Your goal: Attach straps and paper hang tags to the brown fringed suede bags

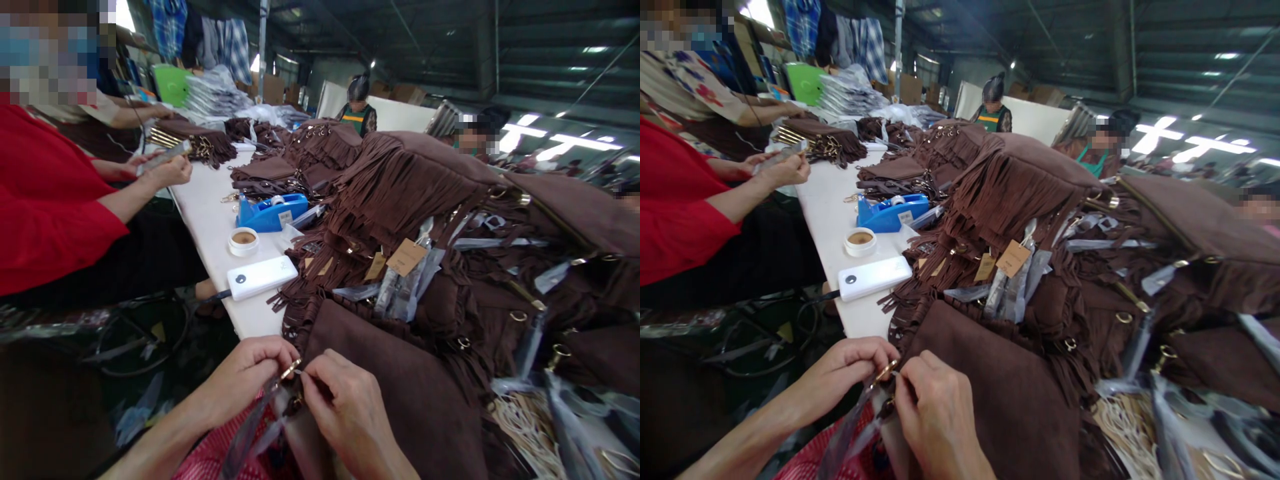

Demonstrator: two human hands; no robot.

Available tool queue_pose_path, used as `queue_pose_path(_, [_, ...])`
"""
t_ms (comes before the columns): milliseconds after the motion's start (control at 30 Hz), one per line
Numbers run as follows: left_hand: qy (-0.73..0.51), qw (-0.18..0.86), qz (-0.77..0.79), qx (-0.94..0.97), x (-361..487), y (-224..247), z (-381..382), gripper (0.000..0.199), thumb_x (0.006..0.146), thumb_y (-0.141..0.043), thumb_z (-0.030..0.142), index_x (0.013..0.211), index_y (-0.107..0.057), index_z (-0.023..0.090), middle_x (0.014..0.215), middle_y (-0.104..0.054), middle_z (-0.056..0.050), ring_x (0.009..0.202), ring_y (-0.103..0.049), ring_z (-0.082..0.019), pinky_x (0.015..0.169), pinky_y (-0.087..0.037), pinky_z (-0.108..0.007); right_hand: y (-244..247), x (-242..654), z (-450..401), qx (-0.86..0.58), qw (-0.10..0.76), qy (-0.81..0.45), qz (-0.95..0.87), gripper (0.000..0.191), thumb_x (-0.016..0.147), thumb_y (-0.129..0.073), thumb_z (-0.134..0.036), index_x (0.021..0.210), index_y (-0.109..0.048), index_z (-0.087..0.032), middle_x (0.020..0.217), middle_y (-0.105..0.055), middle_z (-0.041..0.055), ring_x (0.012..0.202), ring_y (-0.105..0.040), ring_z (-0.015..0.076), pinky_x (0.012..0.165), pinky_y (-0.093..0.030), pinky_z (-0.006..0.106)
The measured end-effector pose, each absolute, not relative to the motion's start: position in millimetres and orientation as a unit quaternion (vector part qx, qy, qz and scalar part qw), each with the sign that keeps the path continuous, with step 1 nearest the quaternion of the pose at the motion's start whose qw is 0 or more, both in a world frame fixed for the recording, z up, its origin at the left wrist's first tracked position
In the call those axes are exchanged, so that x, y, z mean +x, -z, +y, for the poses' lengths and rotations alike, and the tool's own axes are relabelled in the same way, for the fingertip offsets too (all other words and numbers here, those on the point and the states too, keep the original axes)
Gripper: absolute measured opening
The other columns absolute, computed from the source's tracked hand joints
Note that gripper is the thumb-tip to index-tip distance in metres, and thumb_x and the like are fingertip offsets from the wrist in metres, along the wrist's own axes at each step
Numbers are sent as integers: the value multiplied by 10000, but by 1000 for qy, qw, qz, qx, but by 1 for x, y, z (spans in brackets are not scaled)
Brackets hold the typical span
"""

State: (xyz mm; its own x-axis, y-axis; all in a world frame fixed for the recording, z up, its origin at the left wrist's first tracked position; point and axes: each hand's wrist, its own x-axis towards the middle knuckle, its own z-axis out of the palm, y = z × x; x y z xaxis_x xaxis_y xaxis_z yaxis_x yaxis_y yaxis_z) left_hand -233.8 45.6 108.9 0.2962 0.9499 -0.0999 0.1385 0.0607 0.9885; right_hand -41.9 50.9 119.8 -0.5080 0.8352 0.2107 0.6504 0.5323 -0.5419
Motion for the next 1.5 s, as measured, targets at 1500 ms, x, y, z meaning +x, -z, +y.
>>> queue_pose_path(1500, [-213, 326, 566, 727, -230, -111, 34, 242, 881, -482, 77, 883, -683, 213, 931, -602, -15, 878, -591, -167, 768, -430, -272, -83, -30, 56, -315, 296, -160, -887, 226, 882, -439, -73, 731, -532, -213, 642, -566, -20, 560, -558, 110, 539, -347, 222])
